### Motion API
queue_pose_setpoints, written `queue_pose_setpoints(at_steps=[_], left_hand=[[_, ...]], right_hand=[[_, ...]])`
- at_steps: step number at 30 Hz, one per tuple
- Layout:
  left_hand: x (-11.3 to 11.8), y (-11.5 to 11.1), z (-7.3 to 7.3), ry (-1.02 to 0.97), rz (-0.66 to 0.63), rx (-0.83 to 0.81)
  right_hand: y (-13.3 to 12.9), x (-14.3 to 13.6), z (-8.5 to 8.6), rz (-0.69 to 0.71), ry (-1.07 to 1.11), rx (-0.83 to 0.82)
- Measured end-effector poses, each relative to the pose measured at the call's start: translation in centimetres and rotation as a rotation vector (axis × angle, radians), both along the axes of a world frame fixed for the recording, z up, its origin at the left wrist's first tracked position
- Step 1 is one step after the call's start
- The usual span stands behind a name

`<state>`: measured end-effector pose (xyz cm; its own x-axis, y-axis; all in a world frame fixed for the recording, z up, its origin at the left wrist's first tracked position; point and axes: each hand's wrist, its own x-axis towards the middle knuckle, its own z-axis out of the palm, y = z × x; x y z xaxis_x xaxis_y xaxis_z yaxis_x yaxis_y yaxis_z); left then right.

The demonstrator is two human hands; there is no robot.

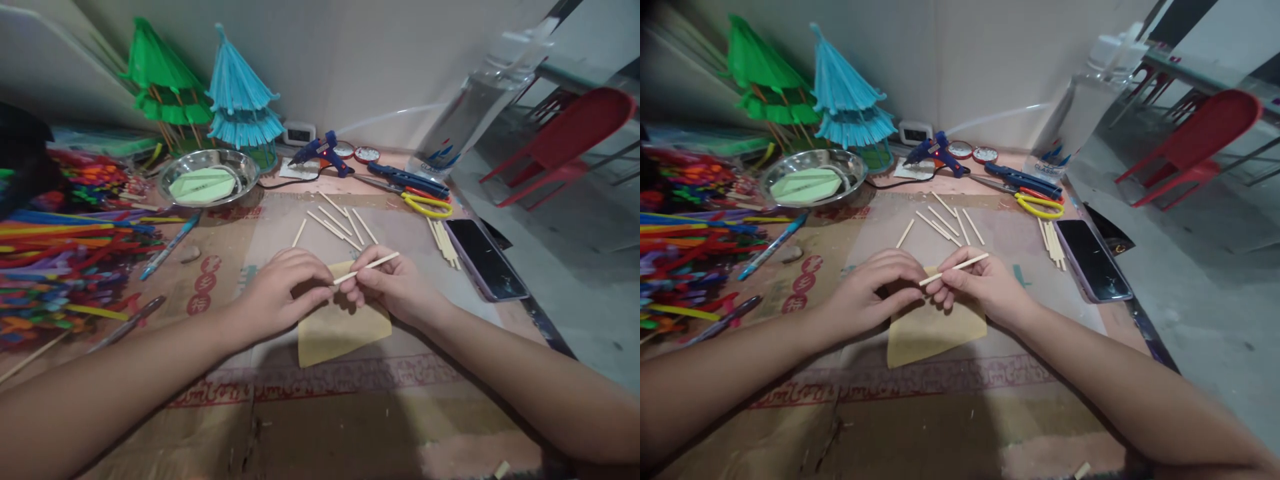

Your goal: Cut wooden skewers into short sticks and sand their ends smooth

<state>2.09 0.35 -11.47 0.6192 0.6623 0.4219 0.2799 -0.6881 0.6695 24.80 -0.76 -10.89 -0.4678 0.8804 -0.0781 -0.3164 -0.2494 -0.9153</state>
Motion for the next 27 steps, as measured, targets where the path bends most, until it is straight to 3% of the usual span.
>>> queue_pose_setpoints(at_steps=[6, 27], left_hand=[[0.06, -0.02, -0.07, -0.060, 0.024, 0.051], [0.01, 0.05, 0.27, 0.000, -0.023, 0.075]], right_hand=[[0.36, -0.33, -0.59, -0.004, 0.031, -0.079], [0.15, -0.68, -0.45, 0.040, -0.045, -0.050]])
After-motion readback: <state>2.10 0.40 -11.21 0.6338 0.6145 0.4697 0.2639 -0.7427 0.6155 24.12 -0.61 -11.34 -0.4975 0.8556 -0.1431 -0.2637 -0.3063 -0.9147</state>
